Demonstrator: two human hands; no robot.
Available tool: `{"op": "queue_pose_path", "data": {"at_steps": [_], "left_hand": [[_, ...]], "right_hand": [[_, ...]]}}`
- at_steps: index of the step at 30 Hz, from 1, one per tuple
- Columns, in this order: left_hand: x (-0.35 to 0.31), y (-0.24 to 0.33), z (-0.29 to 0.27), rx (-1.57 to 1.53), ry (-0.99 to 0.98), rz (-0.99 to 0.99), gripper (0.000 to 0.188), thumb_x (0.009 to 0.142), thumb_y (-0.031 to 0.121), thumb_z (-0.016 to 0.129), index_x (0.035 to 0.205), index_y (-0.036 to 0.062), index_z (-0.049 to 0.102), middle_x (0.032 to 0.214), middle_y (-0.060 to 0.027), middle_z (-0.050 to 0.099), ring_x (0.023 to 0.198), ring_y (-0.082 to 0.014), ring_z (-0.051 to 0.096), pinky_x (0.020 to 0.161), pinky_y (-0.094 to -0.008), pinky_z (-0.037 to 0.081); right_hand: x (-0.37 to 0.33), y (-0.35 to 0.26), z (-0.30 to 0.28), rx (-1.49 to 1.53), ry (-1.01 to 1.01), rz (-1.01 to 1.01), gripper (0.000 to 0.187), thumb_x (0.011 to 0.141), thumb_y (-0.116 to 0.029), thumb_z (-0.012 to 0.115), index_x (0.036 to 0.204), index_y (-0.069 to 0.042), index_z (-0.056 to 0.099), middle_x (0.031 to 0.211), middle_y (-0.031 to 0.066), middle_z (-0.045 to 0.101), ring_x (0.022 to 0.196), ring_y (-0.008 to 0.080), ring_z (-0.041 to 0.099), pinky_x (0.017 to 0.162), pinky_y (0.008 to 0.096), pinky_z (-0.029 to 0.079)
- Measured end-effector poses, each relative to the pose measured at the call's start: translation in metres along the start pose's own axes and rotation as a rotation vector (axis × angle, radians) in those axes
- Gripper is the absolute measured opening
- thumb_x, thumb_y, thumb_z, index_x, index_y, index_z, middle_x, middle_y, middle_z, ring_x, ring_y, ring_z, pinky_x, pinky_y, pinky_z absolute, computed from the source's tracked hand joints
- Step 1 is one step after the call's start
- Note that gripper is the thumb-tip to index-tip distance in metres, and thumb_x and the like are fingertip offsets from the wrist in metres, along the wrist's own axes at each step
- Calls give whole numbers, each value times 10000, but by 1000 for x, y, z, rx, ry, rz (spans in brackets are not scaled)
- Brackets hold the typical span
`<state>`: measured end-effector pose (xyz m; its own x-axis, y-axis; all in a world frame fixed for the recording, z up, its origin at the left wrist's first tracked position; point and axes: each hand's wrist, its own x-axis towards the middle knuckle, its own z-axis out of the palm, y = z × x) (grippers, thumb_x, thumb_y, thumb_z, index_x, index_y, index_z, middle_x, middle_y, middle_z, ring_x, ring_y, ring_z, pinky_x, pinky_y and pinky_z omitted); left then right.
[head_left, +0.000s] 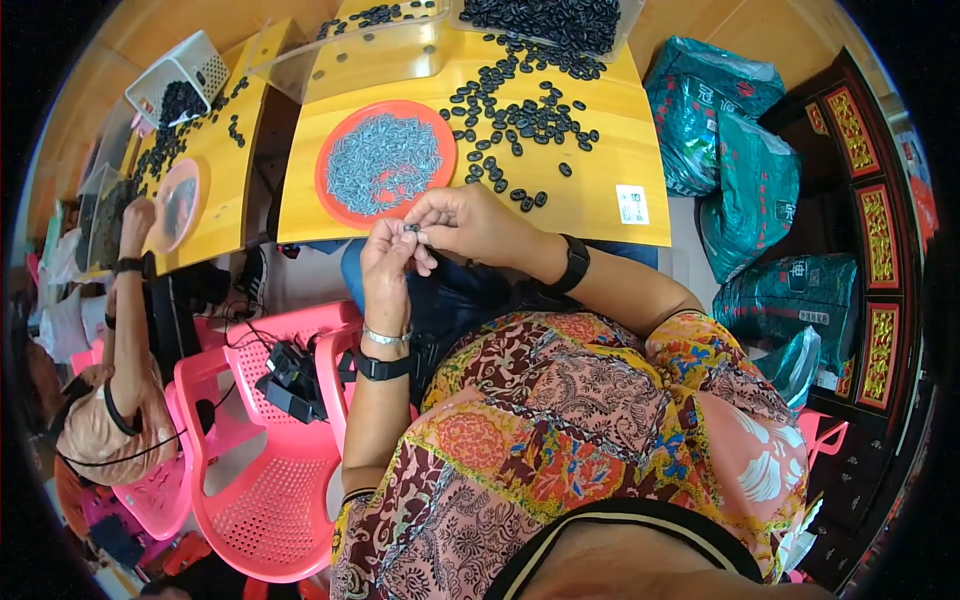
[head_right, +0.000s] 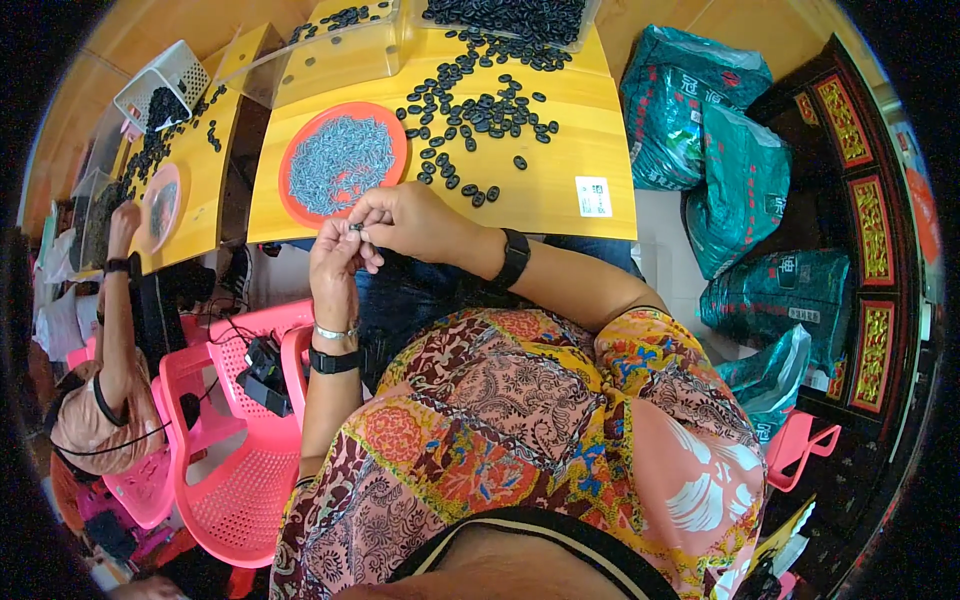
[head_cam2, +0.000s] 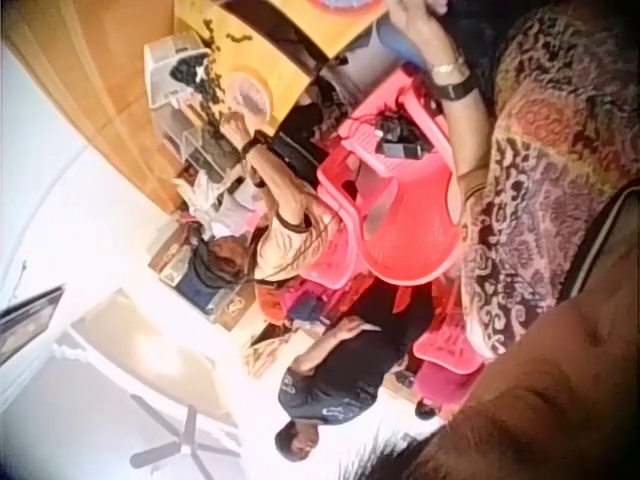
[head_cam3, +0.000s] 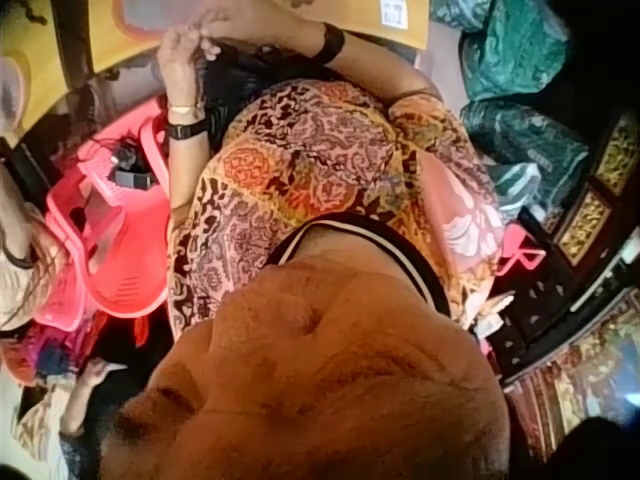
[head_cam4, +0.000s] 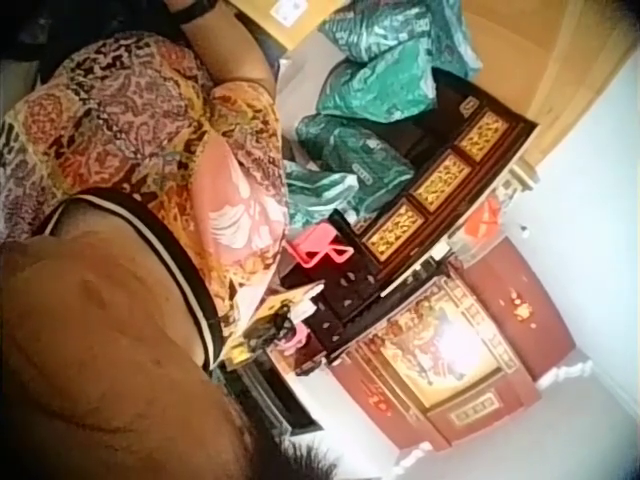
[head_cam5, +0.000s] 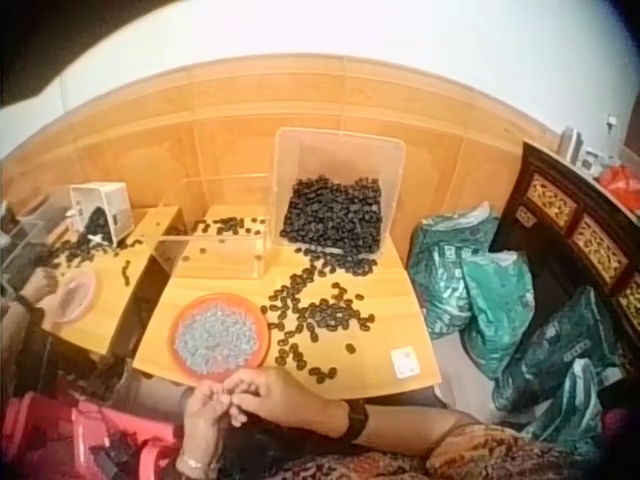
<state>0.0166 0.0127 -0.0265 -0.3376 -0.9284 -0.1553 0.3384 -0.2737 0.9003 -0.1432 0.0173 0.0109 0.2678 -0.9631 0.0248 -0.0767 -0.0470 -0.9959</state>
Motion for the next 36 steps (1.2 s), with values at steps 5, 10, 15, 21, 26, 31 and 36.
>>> {"op": "queue_pose_path", "data": {"at_steps": [5, 10, 15, 21, 26, 31, 36], "left_hand": [[-1, 0, 0, 40, 22, 7, 92, 901, 129, 497, 868, 43, 506, 659, -20, 537, 539, -95, 520, 498, -197, 397], [-1, 0, 3, 212, 54, -2, 87, 879, 114, 493, 809, 63, 501, 624, 13, 500, 526, -59, 469, 488, -184, 356], [-2, 3, 3, 203, 72, -40, 94, 861, 113, 480, 777, 70, 482, 608, 15, 483, 521, -67, 465, 485, -192, 364], [1, 0, -1, 209, 72, -68, 92, 840, 109, 477, 756, 72, 477, 601, 10, 490, 508, -73, 471, 469, -196, 369], [3, 1, -6, 166, 99, -73, 77, 824, 102, 478, 754, 71, 484, 590, 3, 502, 493, -78, 480, 455, -193, 374], [4, 0, -6, 128, 108, -73, 65, 827, 99, 476, 774, 65, 493, 592, -4, 514, 491, -85, 497, 449, -188, 379], [3, 5, -4, 38, 134, -13, 72, 876, 99, 461, 833, 50, 492, 621, -19, 530, 494, -98, 512, 450, -189, 381]], "right_hand": [[9, 14, 0, 13, 13, -69, 91, 836, -67, 587, 878, 4, 625, 702, 1, 620, 575, 46, 531, 515, 188, 416], [14, 8, -13, -299, -75, 15, 126, 827, -134, 594, 840, -14, 633, 666, 13, 609, 622, 54, 546, 555, 226, 431], [48, 11, -21, -697, 56, -204, 169, 797, -220, 611, 832, -56, 639, 706, 87, 640, 621, 214, 605, 591, 328, 467], [80, 27, -22, -1247, -28, -282, 136, 767, -206, 610, 818, -87, 653, 786, 115, 593, 805, 312, 608, 683, 404, 484], [83, 29, -18, -1260, 25, -280, 119, 765, -177, 586, 782, -64, 619, 804, 124, 602, 817, 325, 601, 694, 421, 479], [86, 30, -29, -594, 54, -17, 124, 807, -145, 620, 894, -60, 643, 795, 85, 653, 673, 164, 609, 617, 282, 489], [74, 16, -31, 125, 10, 207, 149, 861, -163, 610, 928, -34, 641, 801, 21, 654, 652, 64, 572, 584, 194, 457]]}}
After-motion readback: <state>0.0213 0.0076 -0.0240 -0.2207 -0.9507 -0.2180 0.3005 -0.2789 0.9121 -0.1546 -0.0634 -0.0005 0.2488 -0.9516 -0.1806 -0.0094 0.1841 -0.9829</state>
